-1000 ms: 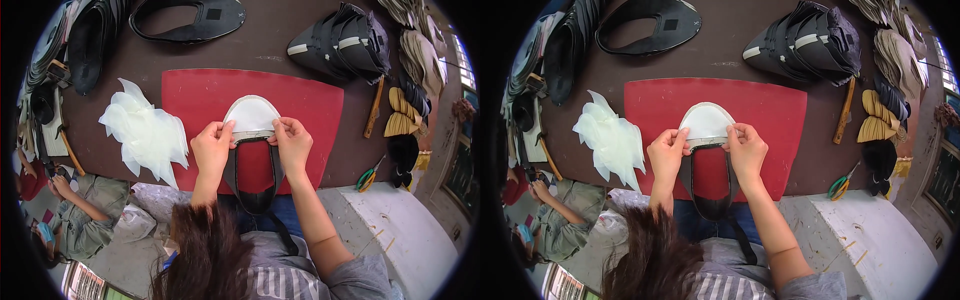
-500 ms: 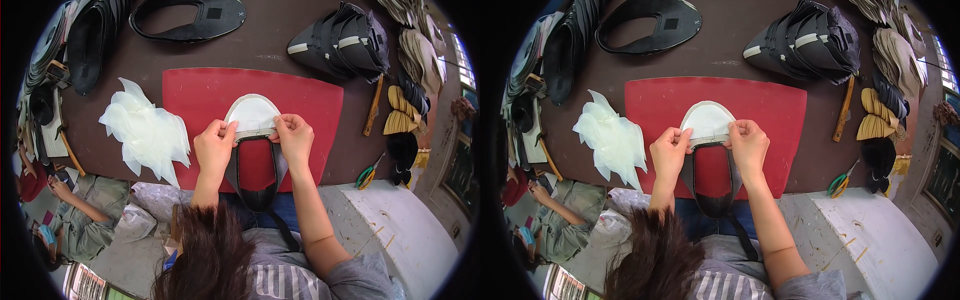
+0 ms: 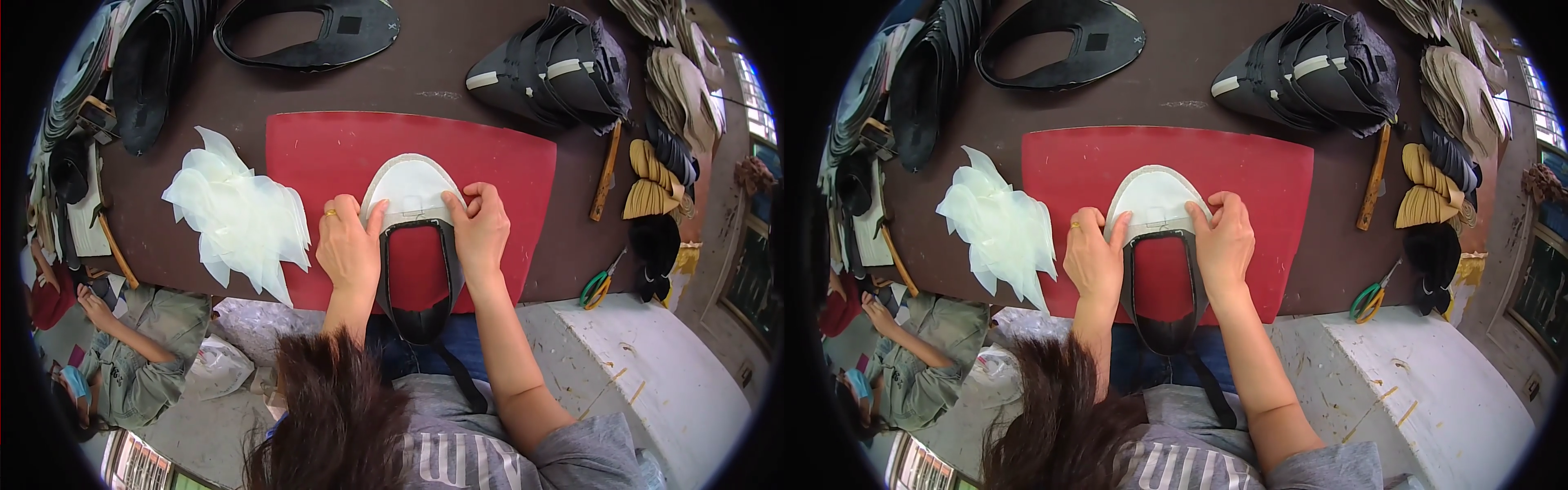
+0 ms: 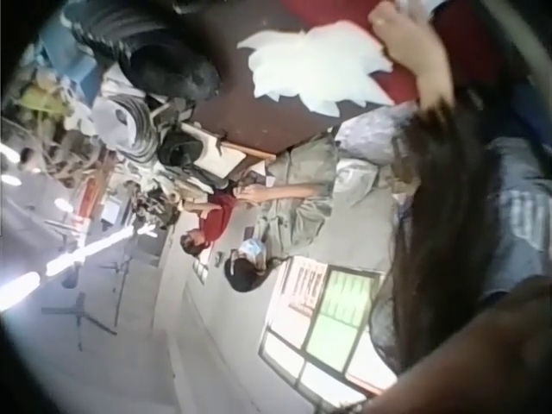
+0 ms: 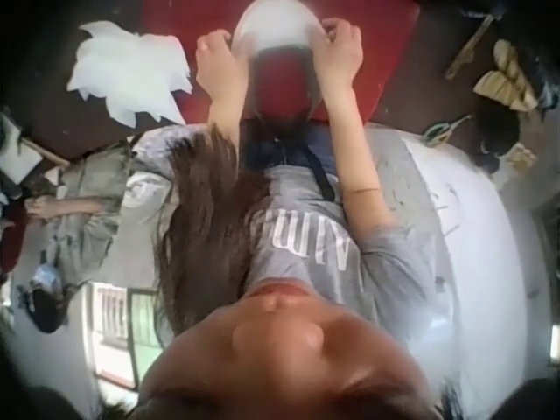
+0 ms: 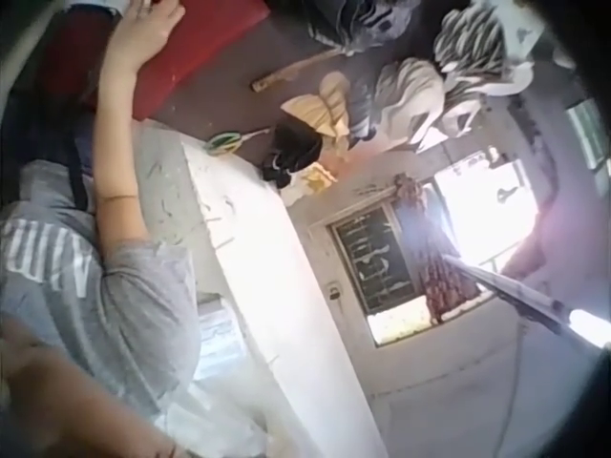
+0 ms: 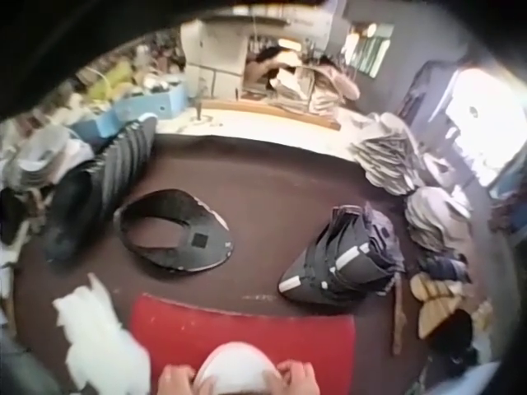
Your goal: Assembling shoe components by placing liners inside shoe uppers.
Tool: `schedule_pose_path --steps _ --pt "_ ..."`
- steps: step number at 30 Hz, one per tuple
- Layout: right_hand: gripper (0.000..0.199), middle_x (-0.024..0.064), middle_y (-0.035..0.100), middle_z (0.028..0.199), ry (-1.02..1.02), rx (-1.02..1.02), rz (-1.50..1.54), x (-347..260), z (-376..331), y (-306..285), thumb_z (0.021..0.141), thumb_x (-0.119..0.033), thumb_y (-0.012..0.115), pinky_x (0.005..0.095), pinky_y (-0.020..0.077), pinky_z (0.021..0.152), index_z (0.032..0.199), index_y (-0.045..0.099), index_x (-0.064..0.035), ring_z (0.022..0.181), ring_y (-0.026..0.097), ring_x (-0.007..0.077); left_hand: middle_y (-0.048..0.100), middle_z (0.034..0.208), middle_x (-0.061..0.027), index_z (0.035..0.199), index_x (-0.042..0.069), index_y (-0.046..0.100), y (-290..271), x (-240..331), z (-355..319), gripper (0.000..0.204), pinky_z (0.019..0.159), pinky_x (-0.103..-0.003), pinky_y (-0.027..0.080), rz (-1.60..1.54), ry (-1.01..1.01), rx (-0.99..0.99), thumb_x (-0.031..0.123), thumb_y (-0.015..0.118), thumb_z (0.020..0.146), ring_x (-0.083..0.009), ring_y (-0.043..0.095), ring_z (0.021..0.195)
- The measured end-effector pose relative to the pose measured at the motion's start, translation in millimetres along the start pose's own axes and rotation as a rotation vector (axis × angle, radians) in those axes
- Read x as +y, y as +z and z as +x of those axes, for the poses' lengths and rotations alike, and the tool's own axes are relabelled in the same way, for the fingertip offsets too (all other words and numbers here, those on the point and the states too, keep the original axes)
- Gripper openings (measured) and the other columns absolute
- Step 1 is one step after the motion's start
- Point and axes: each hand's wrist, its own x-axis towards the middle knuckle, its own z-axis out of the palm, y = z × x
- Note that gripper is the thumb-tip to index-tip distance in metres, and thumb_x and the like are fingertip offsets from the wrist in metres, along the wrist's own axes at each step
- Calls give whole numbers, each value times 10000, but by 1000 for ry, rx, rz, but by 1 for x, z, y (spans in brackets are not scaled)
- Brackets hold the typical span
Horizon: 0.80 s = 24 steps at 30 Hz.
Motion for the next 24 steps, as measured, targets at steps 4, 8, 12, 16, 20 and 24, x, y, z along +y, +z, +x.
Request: schedule_pose_path --steps 4,8,12,16,20,24 --pt "173 -8 517 667 64 -119 194 2 2 -21 824 -136 697 192 362 518 887 609 -1 549 392 73 640 849 -80 968 34 608 -8 -8 -7 259 591 -282 465 -603 -150 -208 285 602 905 -147 571 728" --pt "155 -5 535 693 276 -292 482 9 10 -45 822 -125 692 192 373 536 890 619 -6 576 418 71 642 956 -91 1066 17 604 -14 -11 -12 279 662 -262 474 -1330 -332 -532 263 561 942 -127 574 846" --pt "135 6 566 735 433 -285 732 21 17 -64 806 -98 689 215 397 558 891 635 -7 616 466 86 635 1033 -93 1142 -12 582 -9 -9 -12 296 730 -230 467 -1761 -386 -727 221 514 973 -115 561 916" --pt "114 6 567 744 525 -616 1048 45 22 -81 837 -121 650 166 358 591 896 636 -25 636 454 64 621 1087 -123 1175 -29 540 -7 -4 -6 281 794 -225 476 -1764 -436 -513 165 474 983 -144 588 946" --pt "195 65 613 893 78 -894 636 51 8 -118 865 -151 595 234 408 741 978 639 1 793 518 125 606 1125 -130 1210 -12 507 -6 -2 6 279 817 -232 489 -1902 -471 -401 144 459 984 -149 600 955" --pt "247 78 633 963 -18 -669 664 3 26 -165 865 -136 582 259 431 809 1065 621 3 866 549 149 594 1149 -130 1242 3 469 0 3 18 287 834 -240 498 -2096 -459 -370 132 441 987 -154 609 960"
